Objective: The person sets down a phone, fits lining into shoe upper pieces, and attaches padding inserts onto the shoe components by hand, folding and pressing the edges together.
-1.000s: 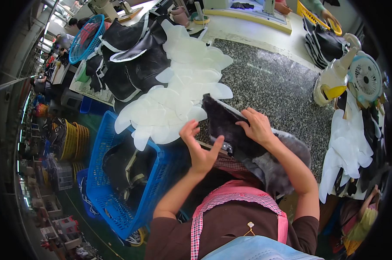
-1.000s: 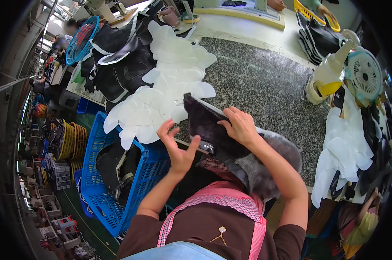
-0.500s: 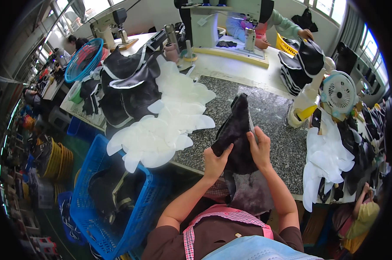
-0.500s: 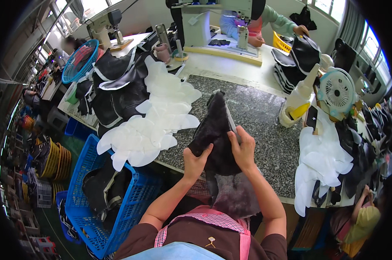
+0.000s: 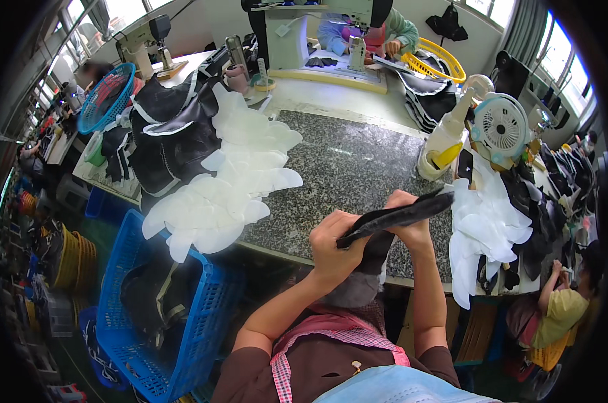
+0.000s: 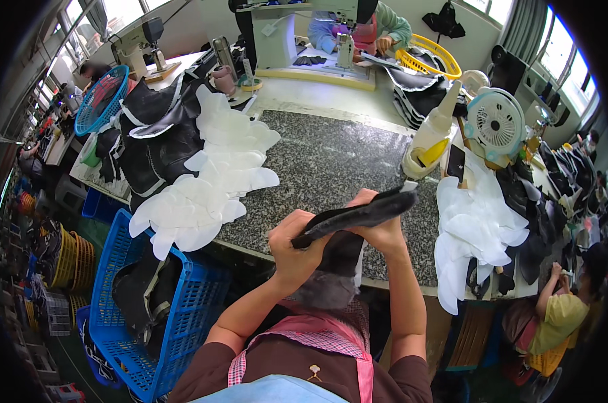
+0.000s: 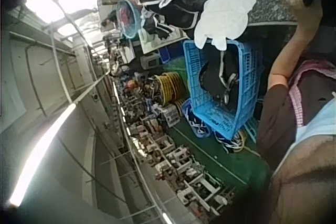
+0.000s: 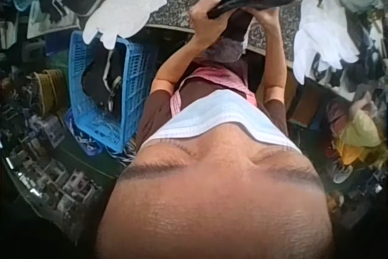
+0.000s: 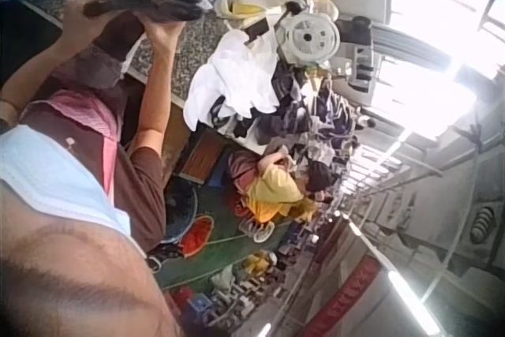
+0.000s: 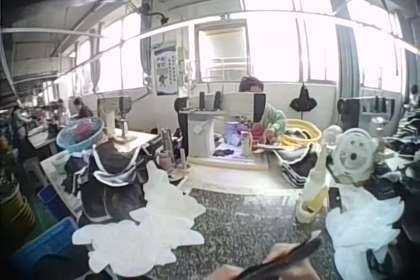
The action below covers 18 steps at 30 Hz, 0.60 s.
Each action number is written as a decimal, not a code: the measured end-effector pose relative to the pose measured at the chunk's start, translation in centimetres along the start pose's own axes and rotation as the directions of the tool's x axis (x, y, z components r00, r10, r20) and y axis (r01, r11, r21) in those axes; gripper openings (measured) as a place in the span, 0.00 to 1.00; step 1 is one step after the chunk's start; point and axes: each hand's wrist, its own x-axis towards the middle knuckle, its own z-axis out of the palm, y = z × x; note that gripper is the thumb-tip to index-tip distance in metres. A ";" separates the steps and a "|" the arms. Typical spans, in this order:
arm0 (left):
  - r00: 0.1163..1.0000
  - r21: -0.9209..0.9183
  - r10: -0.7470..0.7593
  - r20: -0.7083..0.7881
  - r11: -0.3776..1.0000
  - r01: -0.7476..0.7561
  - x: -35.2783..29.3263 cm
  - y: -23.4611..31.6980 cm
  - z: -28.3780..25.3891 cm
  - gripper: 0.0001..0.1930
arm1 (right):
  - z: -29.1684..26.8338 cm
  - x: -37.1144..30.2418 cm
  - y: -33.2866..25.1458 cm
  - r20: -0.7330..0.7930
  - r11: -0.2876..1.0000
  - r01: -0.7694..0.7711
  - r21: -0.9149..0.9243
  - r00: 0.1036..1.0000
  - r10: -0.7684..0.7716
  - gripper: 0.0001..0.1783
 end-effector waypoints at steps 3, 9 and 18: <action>0.994 -0.062 -0.097 0.050 0.993 0.100 -1.1 0.3 0.1 0.07 | 1.1 -2.2 0.4 -0.182 0.990 -0.081 0.114 0.978 0.101 0.18; 0.933 -0.027 -0.321 0.164 0.944 0.329 -1.5 1.4 0.2 0.09 | 1.4 -4.3 -1.1 -0.335 0.935 -0.203 0.291 0.894 0.298 0.08; 0.931 0.424 0.139 0.339 0.860 -0.283 -0.5 5.0 1.4 0.29 | 4.9 -4.7 -8.7 -0.198 0.992 -0.122 -0.014 0.973 0.117 0.37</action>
